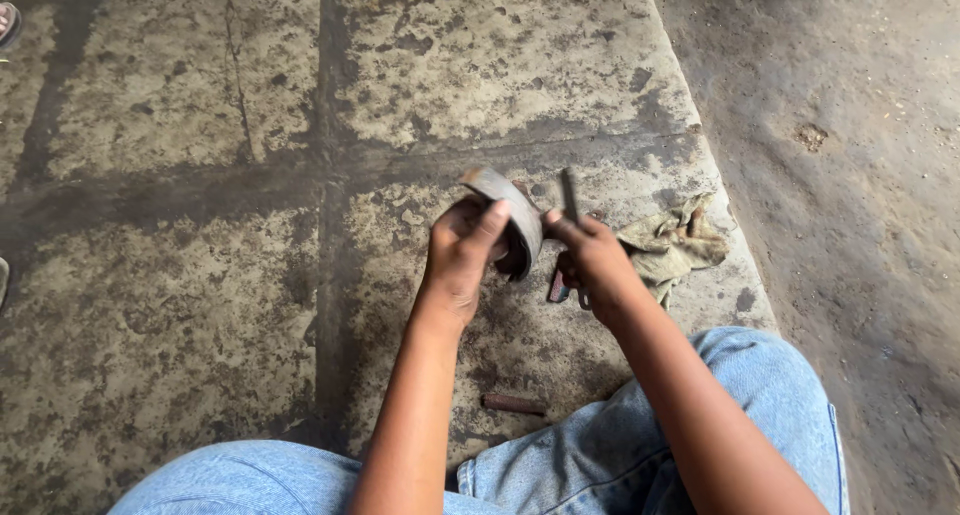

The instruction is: The person sits on the floor and uses a metal file to smooth the edges of a curved metal piece, likely a brake shoe. They repeatedly file the edges and occasionally wipe the surface with a cloth to remove metal filings.

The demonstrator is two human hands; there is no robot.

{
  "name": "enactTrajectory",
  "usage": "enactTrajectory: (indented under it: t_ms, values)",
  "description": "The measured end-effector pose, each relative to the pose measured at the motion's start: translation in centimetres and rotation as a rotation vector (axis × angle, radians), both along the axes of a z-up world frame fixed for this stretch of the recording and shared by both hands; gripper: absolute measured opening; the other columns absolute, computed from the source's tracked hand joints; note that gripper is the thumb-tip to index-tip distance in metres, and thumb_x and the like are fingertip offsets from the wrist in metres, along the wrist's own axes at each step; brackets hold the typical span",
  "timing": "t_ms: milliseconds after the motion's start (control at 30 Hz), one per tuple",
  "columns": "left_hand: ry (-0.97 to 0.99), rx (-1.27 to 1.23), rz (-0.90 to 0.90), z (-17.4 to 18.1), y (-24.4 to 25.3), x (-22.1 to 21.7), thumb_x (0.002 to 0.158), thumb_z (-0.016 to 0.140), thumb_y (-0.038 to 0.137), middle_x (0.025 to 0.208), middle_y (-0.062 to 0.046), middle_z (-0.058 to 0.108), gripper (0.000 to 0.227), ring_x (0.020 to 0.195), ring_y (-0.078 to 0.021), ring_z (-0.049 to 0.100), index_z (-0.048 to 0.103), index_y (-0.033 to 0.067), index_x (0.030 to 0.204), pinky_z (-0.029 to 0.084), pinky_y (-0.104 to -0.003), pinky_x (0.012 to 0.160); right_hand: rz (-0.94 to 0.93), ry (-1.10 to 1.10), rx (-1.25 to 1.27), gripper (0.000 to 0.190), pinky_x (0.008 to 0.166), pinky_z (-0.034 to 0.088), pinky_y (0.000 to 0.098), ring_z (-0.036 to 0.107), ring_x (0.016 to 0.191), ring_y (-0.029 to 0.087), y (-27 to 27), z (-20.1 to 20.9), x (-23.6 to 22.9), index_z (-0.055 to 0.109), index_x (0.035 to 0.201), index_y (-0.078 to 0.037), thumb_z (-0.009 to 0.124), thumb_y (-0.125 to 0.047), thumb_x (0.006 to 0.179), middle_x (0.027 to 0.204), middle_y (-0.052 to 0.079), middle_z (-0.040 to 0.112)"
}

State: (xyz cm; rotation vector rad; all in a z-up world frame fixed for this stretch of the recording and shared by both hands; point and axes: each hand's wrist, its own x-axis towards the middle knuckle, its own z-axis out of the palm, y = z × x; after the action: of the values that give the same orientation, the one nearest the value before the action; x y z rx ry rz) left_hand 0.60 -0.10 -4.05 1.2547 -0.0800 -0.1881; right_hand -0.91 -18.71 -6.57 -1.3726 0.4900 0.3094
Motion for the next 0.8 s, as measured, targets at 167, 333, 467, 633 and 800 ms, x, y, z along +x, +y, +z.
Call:
enactTrajectory:
  t_ms: [167, 333, 467, 633, 800]
  values:
    - [0.090, -0.327, 0.107, 0.7, -0.2, -0.3, 0.082, 0.082, 0.040, 0.111, -0.013, 0.072, 0.054, 0.106, -0.0285, 0.070, 0.063, 0.0042, 0.118, 0.059, -0.045, 0.095, 0.101, 0.010, 0.330, 0.053, 0.041, 0.026, 0.0261, 0.036, 0.045, 0.008, 1.2, -0.8, -0.2, 0.060, 0.094, -0.006, 0.051, -0.057, 0.104, 0.059, -0.003, 0.046]
    - [0.039, -0.316, 0.099, 0.2, 0.0, -0.3, 0.078, 0.087, 0.032, 0.107, -0.009, 0.072, 0.048, 0.109, -0.0257, 0.070, 0.063, 0.0056, 0.111, 0.058, -0.039, 0.098, 0.031, -0.013, 0.256, 0.048, 0.040, 0.027, 0.0263, 0.035, 0.042, 0.010, 1.7, 0.0, -0.1, 0.063, 0.094, -0.009, 0.047, -0.054, 0.100, 0.068, 0.006, 0.068]
    - [0.139, -0.147, 0.073, -0.7, 1.3, 0.3, 0.075, 0.087, 0.034, 0.097, -0.009, 0.071, 0.043, 0.100, -0.0272, 0.070, 0.063, 0.0060, 0.097, 0.061, -0.043, 0.085, -0.042, -0.035, -0.086, 0.050, 0.042, 0.030, 0.0286, 0.041, 0.045, 0.012, 0.7, -1.4, 1.0, 0.065, 0.089, -0.008, 0.049, -0.053, 0.103, 0.070, 0.007, 0.069]
    - [0.205, 0.490, -0.127, -0.6, 3.7, 1.4, 0.086, 0.071, 0.057, 0.083, -0.009, 0.069, 0.049, 0.076, -0.0235, 0.062, 0.072, 0.0078, 0.093, 0.051, -0.039, 0.062, 0.177, -0.347, -0.390, 0.047, 0.055, 0.046, 0.0308, 0.058, 0.059, 0.012, -1.1, -2.6, 1.2, 0.071, 0.084, -0.004, 0.053, -0.043, 0.102, 0.069, 0.005, 0.067]
    - [0.414, 0.595, -0.446, -0.5, 2.4, 0.5, 0.096, 0.048, 0.065, 0.062, -0.008, 0.069, 0.066, 0.045, -0.0159, 0.056, 0.068, 0.0034, 0.084, 0.044, -0.031, 0.042, 0.307, -0.343, -0.587, 0.043, 0.063, 0.049, 0.0381, 0.056, 0.067, 0.018, -0.8, -2.0, 0.5, 0.062, 0.094, 0.003, 0.056, -0.038, 0.105, 0.073, 0.011, 0.062]
